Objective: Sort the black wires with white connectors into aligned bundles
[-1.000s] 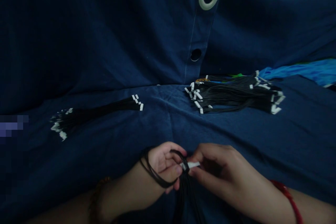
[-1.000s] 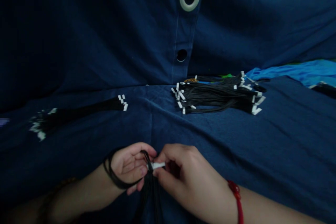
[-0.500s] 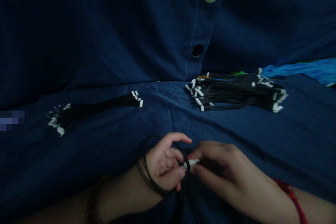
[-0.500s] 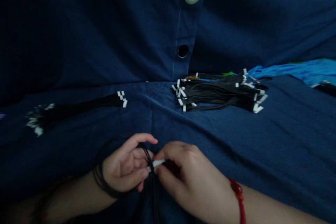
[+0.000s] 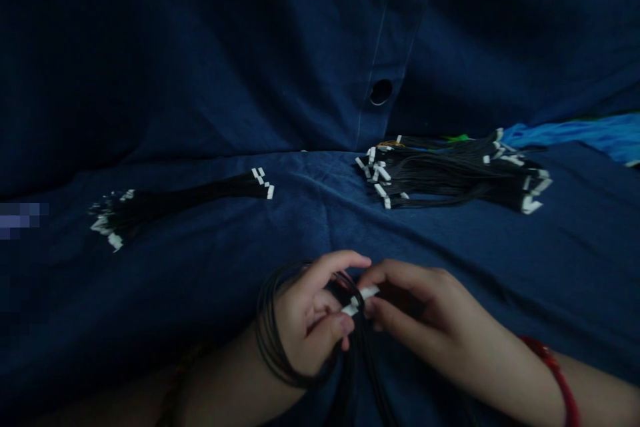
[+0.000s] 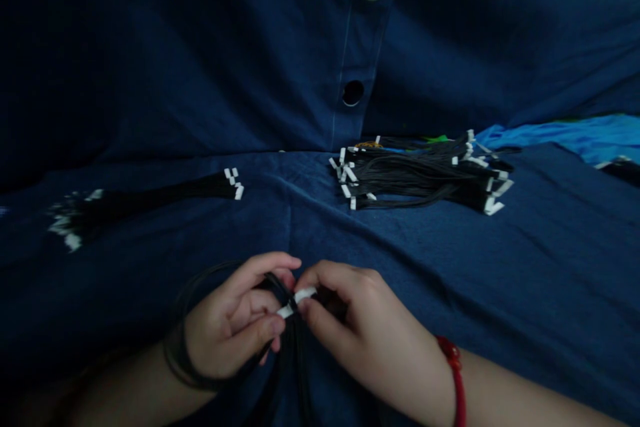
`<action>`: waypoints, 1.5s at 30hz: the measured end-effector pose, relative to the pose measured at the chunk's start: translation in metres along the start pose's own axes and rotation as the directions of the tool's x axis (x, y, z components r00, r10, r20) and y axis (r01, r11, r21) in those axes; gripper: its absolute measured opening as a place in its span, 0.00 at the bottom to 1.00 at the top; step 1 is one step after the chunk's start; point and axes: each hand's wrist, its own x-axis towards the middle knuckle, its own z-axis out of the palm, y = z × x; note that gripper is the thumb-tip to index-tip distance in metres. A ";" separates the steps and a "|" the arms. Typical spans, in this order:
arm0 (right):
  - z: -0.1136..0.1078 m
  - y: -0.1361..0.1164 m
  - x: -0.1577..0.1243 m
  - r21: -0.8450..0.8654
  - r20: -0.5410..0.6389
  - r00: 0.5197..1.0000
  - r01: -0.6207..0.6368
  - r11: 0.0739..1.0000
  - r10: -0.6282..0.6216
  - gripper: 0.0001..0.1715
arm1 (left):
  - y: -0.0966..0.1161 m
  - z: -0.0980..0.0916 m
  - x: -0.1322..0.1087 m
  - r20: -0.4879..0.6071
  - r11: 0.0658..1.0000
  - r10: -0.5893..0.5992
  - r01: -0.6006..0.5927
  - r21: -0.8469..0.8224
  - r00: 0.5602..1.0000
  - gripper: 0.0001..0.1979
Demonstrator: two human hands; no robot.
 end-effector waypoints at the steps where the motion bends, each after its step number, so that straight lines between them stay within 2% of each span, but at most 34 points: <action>1: 0.000 0.001 0.000 0.057 0.026 0.999 -0.024 0.998 0.022 0.07 | 0.001 0.000 0.000 -0.006 0.999 0.023 -0.022 0.044 1.000 0.25; 4: 0.002 0.002 0.001 0.230 0.061 0.996 -0.077 0.970 0.065 0.04 | 0.004 -0.002 0.000 0.001 0.987 0.089 -0.088 0.134 0.996 0.25; 6: 0.002 0.003 0.002 0.282 0.051 0.995 -0.092 0.955 0.080 0.03 | 0.005 -0.003 0.001 0.001 0.980 0.084 -0.083 0.181 0.996 0.23; 11: 0.003 0.002 -0.001 0.197 -0.032 0.998 -0.055 0.979 0.062 0.05 | 0.004 -0.007 0.003 0.019 0.973 -0.010 0.005 0.229 1.000 0.17; 13: 0.003 0.000 -0.003 0.129 -0.057 0.998 -0.016 0.992 0.024 0.05 | 0.001 -0.008 0.002 0.043 0.994 -0.039 0.034 0.108 0.998 0.15; 15: 0.003 -0.002 -0.005 0.069 -0.082 0.996 0.030 0.997 -0.025 0.05 | -0.001 -0.008 0.002 0.128 0.991 -0.083 0.096 -0.097 0.988 0.13; 17: 0.004 -0.005 -0.007 0.023 -0.108 0.991 0.079 0.997 -0.076 0.06 | -0.003 -0.009 0.003 0.230 0.950 -0.123 0.181 -0.253 0.965 0.12; 20: 0.004 -0.007 -0.009 -0.029 -0.143 0.982 0.118 0.993 -0.121 0.05 | -0.002 -0.010 0.004 0.292 0.925 -0.156 0.243 -0.293 0.944 0.11; 22: 0.005 -0.007 -0.009 -0.073 -0.177 0.977 0.111 0.991 -0.123 0.06 | 0.000 -0.010 0.004 0.272 0.951 -0.124 0.193 -0.240 0.954 0.11; 24: 0.006 -0.008 -0.008 -0.115 -0.203 0.971 0.105 0.988 -0.127 0.08 | 0.001 -0.011 0.003 0.238 0.987 -0.041 0.076 -0.141 0.970 0.10; 27: 0.006 -0.009 -0.007 -0.157 -0.212 0.966 0.114 0.981 -0.146 0.08 | 0.000 -0.012 0.000 0.258 0.999 0.049 -0.043 -0.028 0.965 0.10; 31: 0.007 -0.012 -0.007 -0.179 -0.201 0.967 0.124 0.976 -0.160 0.06 | 0.000 -0.012 -0.001 0.311 0.998 0.048 -0.037 -0.043 0.949 0.14; 33: 0.006 -0.013 -0.008 -0.163 -0.176 0.970 0.139 0.977 -0.167 0.04 | 0.001 -0.011 0.000 0.312 0.997 0.081 -0.070 -0.046 0.947 0.14; 37: 0.005 -0.013 -0.009 -0.103 -0.090 0.981 0.162 0.981 -0.171 0.06 | 0.002 -0.008 0.004 0.224 0.984 0.172 -0.177 0.005 0.959 0.08; 40: 0.004 -0.013 -0.010 -0.112 -0.081 0.983 0.155 0.981 -0.165 0.05 | 0.001 -0.007 0.004 0.148 0.962 0.232 -0.250 0.112 0.961 0.06; 42: 0.005 -0.013 -0.010 -0.114 -0.079 0.983 0.157 0.981 -0.167 0.04 | 0.001 -0.007 0.003 0.143 0.944 0.275 -0.295 0.150 0.951 0.06; 45: 0.005 -0.014 -0.010 -0.104 -0.066 0.983 0.166 0.981 -0.173 0.05 | 0.001 -0.008 0.000 0.178 0.952 0.254 -0.279 0.128 0.951 0.07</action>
